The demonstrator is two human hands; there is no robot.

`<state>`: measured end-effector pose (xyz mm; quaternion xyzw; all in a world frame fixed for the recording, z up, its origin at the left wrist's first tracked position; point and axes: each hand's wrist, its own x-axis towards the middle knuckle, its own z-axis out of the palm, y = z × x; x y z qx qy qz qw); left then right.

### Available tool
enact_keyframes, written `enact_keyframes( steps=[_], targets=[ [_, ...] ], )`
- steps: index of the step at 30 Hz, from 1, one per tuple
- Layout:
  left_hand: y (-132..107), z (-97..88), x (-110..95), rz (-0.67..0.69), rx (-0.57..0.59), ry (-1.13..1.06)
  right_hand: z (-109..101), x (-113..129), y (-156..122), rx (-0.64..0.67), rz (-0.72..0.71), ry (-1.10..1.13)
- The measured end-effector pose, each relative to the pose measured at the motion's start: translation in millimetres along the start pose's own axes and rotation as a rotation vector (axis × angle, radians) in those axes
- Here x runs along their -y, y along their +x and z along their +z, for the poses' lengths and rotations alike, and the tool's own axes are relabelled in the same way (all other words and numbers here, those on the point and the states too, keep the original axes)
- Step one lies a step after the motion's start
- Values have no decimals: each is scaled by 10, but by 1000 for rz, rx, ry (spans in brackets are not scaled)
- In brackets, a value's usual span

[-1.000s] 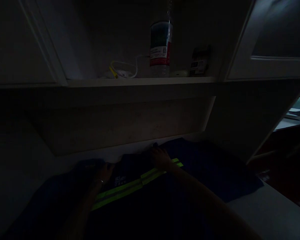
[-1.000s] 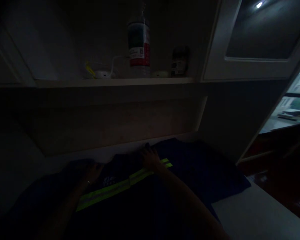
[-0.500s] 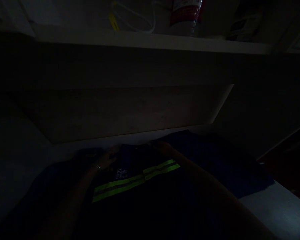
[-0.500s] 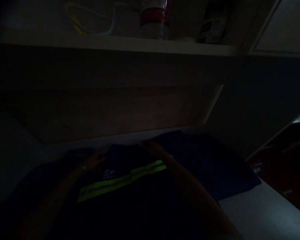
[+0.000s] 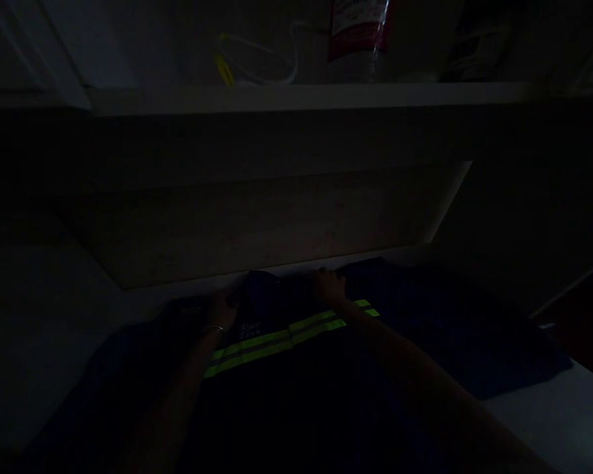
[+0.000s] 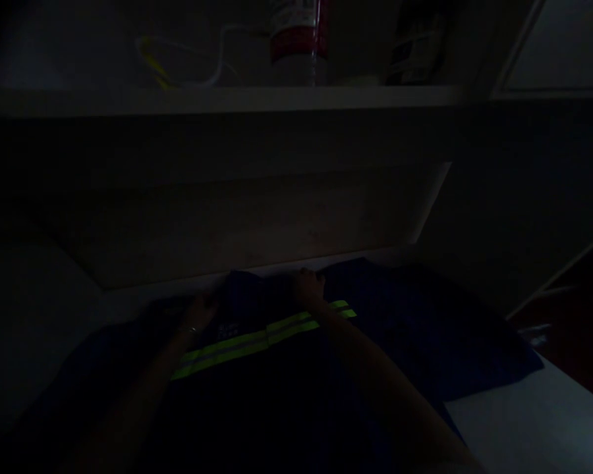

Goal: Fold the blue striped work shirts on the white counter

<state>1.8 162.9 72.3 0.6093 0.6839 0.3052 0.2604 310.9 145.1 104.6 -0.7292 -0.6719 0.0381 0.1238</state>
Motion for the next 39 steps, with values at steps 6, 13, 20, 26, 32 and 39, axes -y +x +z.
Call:
enact_keyframes(
  steps=[6,13,20,26,32,39],
  targets=[
    [-1059,149,-17,291,55,500,24,126,-937,-97,-232,33],
    [-2383,124,618,251,294,649,458,-118,-2553,152,-407,191],
    [-2487,52,735,290,225,661,371,-104,-2687,132,-387,232],
    [-2462,104,795,276,226,658,353,-95,-2707,108,-386,238],
    [-2448,121,851,295,233,690,336,-111,-2708,138,-381,287],
    [-2432,135,855,303,209,668,155,-263,-2436,213,-332,522]
  ],
)
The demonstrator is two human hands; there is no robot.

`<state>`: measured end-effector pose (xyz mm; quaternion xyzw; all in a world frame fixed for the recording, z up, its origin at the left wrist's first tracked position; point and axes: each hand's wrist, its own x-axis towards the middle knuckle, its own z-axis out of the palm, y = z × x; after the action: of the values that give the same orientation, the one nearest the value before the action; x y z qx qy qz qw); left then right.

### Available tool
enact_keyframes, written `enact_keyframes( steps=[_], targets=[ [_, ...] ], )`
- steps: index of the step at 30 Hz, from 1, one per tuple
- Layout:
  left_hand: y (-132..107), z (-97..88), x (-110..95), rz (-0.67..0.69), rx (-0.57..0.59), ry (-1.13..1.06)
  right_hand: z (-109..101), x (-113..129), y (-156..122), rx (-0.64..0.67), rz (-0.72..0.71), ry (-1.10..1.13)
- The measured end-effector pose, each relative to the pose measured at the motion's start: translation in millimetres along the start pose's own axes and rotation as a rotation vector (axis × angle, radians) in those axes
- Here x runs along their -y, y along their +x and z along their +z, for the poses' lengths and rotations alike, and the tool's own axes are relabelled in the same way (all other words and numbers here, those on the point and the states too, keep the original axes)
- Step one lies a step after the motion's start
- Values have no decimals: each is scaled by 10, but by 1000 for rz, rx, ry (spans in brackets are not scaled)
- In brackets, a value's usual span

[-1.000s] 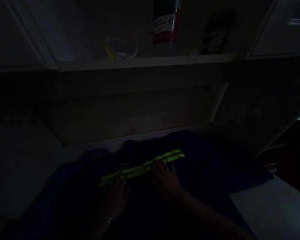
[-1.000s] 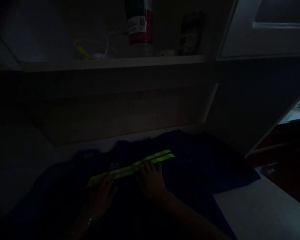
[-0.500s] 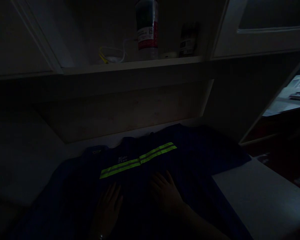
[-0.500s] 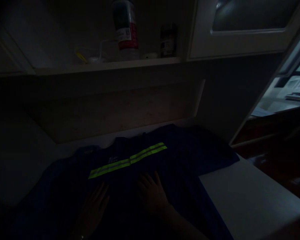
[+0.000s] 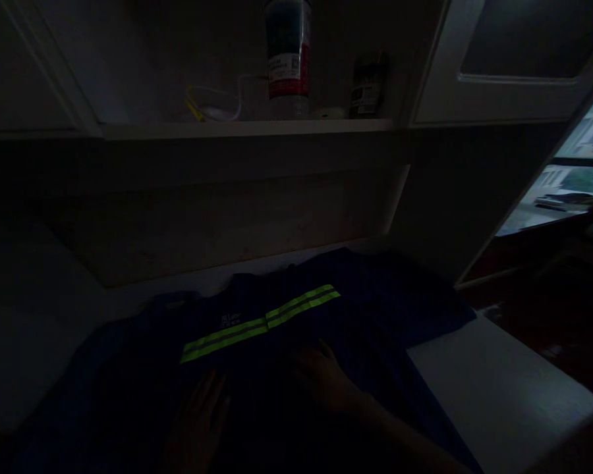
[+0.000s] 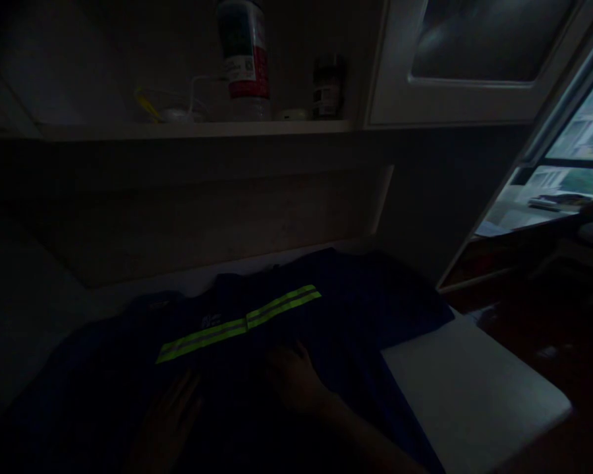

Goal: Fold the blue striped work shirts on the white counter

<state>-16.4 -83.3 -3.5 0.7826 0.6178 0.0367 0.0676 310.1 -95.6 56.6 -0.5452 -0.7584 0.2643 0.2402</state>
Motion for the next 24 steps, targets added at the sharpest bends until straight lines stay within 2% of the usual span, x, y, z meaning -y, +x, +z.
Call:
enact_keyframes(
  steps=[2,3,4,5,6,7,9,11,13,17,20,24],
  targets=[
    [5,-9,-6,-5,-9,0,-402,-202,171,-141,117,109],
    [7,-14,-8,-5,-17,3,-650,-341,262,-287,212,102],
    [10,-18,-11,-6,-22,5,-911,-497,345,-435,302,26],
    [11,-23,-12,-9,-25,5,-1165,-660,414,-521,400,-104],
    [12,-28,-13,-12,-28,4,-1396,-819,465,-527,522,-231],
    [12,-34,-14,-19,-28,0,-1590,-966,495,-436,631,-295],
    [11,-45,-13,-30,-20,-12,-1834,-1198,504,-301,710,-325],
    [12,-51,-10,-30,-9,-26,-1899,-1345,474,-197,703,-310],
    [16,-50,-5,-26,-1,-39,-1855,-1437,442,-127,679,-317],
    [25,-34,1,-30,-19,-35,-1728,-1554,465,-68,636,-363],
    [25,-37,-1,-40,-20,-27,-1682,-1591,562,-31,575,-387],
    [23,-69,-11,-40,-14,-53,-1590,-1537,733,112,441,-329]
  ],
)
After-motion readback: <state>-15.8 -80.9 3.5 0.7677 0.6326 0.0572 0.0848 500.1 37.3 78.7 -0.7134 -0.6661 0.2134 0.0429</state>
